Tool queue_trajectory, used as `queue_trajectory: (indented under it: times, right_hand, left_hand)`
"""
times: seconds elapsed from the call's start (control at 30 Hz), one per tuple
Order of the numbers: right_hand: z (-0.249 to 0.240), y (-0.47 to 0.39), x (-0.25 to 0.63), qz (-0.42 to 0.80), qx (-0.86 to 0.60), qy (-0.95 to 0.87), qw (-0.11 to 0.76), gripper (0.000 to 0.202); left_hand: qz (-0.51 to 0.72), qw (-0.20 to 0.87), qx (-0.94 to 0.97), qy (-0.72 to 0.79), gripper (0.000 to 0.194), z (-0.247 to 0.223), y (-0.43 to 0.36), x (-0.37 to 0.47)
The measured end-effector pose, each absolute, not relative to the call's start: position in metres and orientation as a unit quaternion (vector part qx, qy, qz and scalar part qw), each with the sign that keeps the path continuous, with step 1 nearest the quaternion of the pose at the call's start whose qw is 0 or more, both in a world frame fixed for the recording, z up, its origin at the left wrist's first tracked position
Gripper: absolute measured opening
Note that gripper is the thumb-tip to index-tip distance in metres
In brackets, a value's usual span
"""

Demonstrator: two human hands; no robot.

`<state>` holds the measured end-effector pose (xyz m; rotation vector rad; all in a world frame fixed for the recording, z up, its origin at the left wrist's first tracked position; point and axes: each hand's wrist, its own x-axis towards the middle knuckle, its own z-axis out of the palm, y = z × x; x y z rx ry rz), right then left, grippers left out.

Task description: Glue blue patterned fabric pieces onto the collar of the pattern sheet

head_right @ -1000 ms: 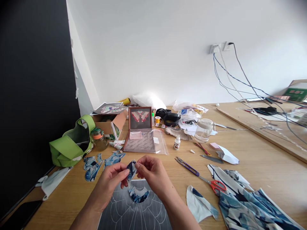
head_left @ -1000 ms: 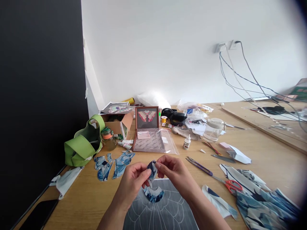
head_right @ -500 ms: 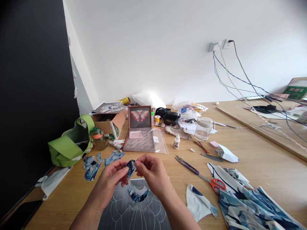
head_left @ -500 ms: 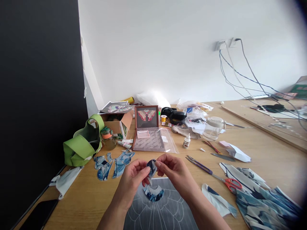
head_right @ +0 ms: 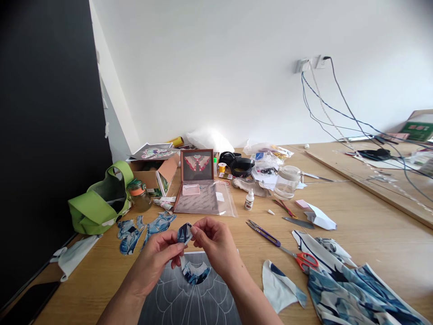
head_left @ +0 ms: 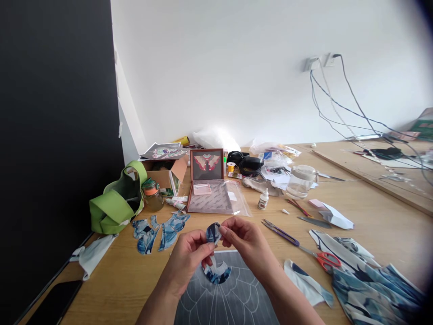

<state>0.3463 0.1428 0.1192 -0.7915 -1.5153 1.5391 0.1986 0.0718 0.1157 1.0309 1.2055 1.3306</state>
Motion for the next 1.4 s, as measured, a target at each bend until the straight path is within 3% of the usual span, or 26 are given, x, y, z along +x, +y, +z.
queue_trajectory:
  times: [0.13,0.33,0.5,0.87,1.23,1.4]
  right_hand:
    - [0.116,0.143,0.348,0.532,-0.345,-0.628,0.452,0.038]
    - [0.126,0.13,0.348,0.488,-0.341,-0.707,0.382,0.021]
    - [0.127,0.123,0.345,0.451,-0.349,-0.73,0.377,0.018]
    - [0.116,0.133,0.341,0.517,-0.387,-0.679,0.348,0.026]
    - [0.115,0.136,0.341,0.552,-0.362,-0.664,0.352,0.028]
    - [0.114,0.136,0.342,0.552,-0.346,-0.673,0.35,0.018]
  left_hand:
    - [0.568,0.484,0.414,0.52,0.025,0.117,0.074,0.198]
    - [0.589,0.465,0.397,0.528,0.026,0.118,0.074,0.197]
    - [0.595,0.456,0.393,0.532,0.025,0.117,0.075,0.198]
    - [0.59,0.362,0.471,0.547,0.028,0.115,0.074,0.207]
    - [0.583,0.367,0.48,0.543,0.028,0.116,0.073,0.207]
    - [0.586,0.391,0.471,0.531,0.029,0.115,0.074,0.206]
